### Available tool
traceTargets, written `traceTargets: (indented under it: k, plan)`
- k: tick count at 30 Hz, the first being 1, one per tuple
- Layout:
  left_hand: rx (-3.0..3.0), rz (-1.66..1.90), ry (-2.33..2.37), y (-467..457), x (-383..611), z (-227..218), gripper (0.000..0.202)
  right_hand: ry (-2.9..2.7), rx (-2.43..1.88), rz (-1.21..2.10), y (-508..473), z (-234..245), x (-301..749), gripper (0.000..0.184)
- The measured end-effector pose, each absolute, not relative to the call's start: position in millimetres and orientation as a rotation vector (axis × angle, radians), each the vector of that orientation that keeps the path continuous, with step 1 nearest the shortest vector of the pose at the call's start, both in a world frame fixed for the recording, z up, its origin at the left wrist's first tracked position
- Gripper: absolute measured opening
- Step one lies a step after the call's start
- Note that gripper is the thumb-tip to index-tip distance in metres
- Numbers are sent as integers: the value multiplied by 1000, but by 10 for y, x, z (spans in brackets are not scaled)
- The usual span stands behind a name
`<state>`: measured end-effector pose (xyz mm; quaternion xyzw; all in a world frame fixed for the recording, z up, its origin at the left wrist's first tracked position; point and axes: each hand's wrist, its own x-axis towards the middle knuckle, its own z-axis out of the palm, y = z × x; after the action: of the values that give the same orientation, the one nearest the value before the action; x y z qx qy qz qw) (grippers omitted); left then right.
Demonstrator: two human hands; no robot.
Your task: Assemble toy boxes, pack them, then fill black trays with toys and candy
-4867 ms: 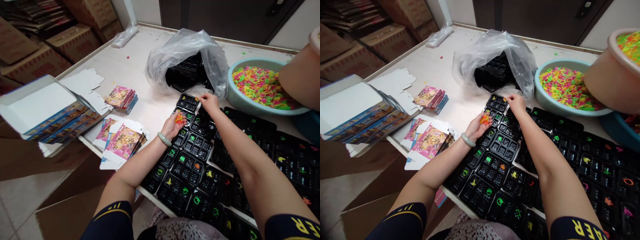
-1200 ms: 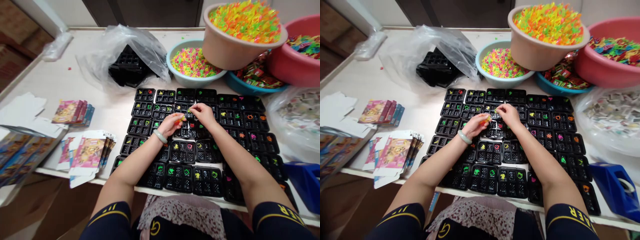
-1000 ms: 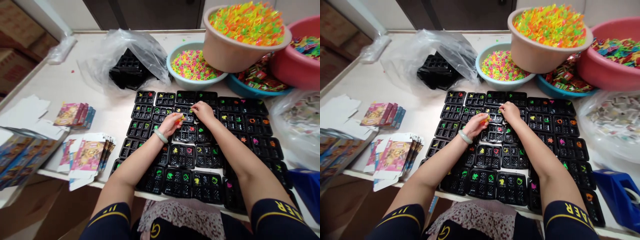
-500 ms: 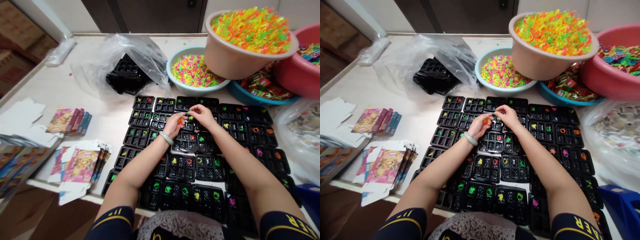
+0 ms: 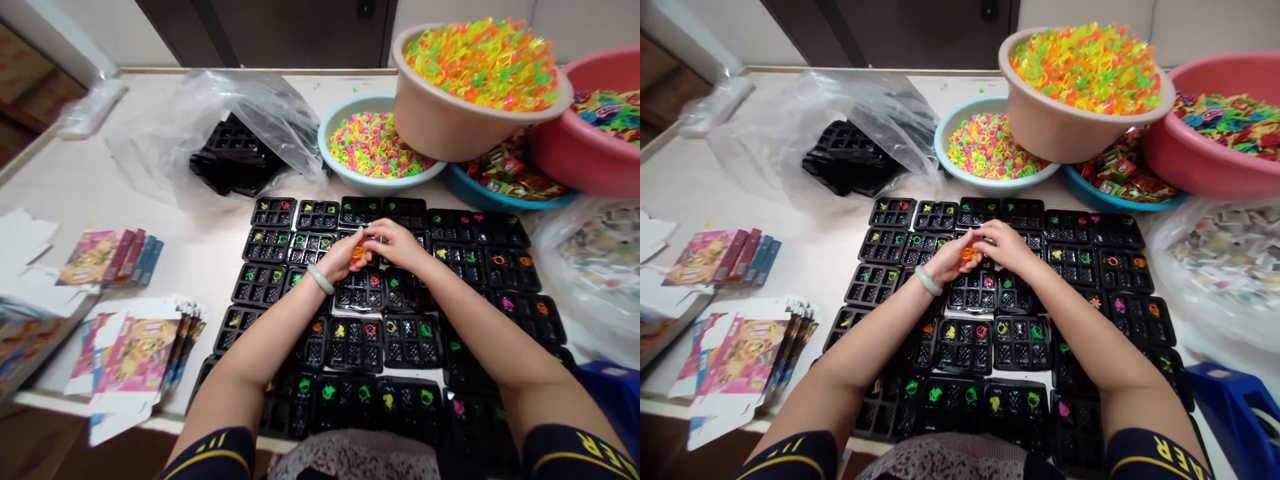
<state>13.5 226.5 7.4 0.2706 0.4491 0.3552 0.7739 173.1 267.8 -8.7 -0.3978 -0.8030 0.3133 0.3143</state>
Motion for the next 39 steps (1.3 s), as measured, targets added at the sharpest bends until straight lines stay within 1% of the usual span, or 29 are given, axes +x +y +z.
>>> traceTargets:
  k: [2,5,8,10,13,16,18,23,26,28,30,32,34,36,39]
  plan:
    - [610,706,950,2276,250,83,46,-2096,-1007,828,2517,-79,1815,15]
    - [599,684,883,2292,424,94,48,-1919,-1076,901,2472,-120,1983,10]
    - [530,725,863,2319,537,111,45,-1681,-1214,972,2691,-185,2217,13]
    - [495,749,871,2341,576,123,42,-1605,-1371,835,2946,-220,2389,16]
    - [455,773,883,2369,607,137,39,-1677,-1633,521,3349,-247,2589,15]
    - [425,785,912,2391,619,144,34,-1810,-1766,450,3559,-224,2643,14]
    - [421,793,929,2404,620,150,32,-1870,-1698,468,3500,-163,2591,15]
    - [453,819,884,2412,686,154,38,-2112,-1153,639,2826,70,2328,13]
    - [463,819,860,2374,775,129,41,-2178,-1103,687,2460,88,2231,9]
    - [461,790,863,2338,818,103,42,-2069,-1134,774,2343,26,2223,5]
    - [457,762,858,2305,831,82,39,-1873,-1143,984,2313,-51,2251,6]
    - [472,762,838,2283,817,74,31,-1651,-1124,1228,2342,-104,2308,15]
    - [506,784,834,2275,787,81,20,-1495,-1108,1333,2414,-120,2393,23]
    - [540,797,852,2279,754,92,15,-1457,-1154,1243,2519,-120,2502,23]
    - [557,818,871,2296,714,95,15,-1557,-1335,1010,2694,-149,2668,13]
